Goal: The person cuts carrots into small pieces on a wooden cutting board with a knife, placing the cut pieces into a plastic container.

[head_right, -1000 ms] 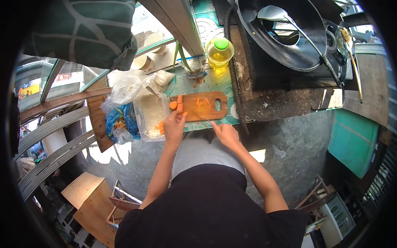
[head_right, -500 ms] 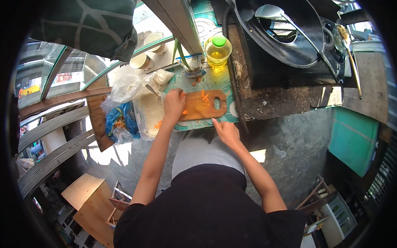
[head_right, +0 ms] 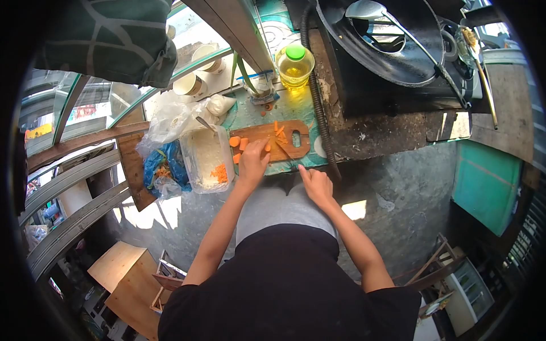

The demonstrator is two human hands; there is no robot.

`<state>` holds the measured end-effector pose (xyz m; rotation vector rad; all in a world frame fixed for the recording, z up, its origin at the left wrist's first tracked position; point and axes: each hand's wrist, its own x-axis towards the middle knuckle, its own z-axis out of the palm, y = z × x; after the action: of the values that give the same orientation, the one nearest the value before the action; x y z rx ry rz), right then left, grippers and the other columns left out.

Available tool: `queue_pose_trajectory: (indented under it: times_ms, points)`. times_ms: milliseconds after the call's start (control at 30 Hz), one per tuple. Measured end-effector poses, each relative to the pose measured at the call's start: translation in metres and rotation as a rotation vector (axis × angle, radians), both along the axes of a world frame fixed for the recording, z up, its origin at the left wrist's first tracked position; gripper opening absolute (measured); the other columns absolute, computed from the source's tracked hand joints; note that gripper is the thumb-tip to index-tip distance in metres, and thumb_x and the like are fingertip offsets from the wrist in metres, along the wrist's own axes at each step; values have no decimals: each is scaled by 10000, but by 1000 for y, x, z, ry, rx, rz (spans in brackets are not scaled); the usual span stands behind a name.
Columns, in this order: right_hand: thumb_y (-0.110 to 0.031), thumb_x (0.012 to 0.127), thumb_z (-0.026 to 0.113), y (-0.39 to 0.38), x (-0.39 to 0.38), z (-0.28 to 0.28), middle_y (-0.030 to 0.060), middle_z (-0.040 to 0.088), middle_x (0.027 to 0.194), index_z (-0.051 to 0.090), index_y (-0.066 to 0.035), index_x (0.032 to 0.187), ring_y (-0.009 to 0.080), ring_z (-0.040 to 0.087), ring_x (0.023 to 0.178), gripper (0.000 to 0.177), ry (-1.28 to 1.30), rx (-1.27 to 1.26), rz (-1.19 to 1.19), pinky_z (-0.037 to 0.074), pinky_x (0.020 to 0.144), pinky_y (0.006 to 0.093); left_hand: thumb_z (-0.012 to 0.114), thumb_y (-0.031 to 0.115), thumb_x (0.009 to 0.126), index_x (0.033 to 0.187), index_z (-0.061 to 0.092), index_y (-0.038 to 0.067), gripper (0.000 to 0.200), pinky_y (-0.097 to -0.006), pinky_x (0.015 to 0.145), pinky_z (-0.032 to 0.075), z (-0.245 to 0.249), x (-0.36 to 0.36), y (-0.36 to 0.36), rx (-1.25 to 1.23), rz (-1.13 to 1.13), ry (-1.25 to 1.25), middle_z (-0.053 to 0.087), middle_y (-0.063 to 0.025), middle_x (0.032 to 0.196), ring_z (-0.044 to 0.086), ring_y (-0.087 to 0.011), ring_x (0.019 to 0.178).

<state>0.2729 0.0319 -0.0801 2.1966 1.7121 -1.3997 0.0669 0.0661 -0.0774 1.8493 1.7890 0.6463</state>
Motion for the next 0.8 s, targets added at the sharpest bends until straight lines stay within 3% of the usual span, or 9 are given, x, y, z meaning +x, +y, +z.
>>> queue_pose_trajectory:
  times_ms: [167, 400, 800]
  points:
    - [-497, 935, 493, 0, -5, 16, 229, 608, 641, 610, 0, 666, 421, 626, 673, 577, 27, 88, 56, 476, 615, 491, 696, 66, 764, 1037, 655, -27, 291, -407, 773, 492, 1, 6, -10, -131, 175, 38, 655, -170, 917, 612, -337, 870]
    - [-486, 920, 530, 2, -10, 26, 198, 597, 576, 609, -19, 649, 387, 622, 567, 546, -51, 248, 155, 483, 533, 466, 672, 54, 772, 965, 677, -42, 216, -414, 764, 488, -2, 10, -10, -102, 210, 5, 659, -185, 874, 608, -344, 840]
    - [-495, 925, 514, 16, -20, 13, 193, 584, 564, 610, -20, 649, 383, 612, 553, 558, -73, 315, 231, 480, 513, 456, 635, 35, 776, 873, 672, -48, 133, -420, 742, 472, -7, 10, -8, -31, 187, -44, 641, -193, 821, 586, -358, 788]
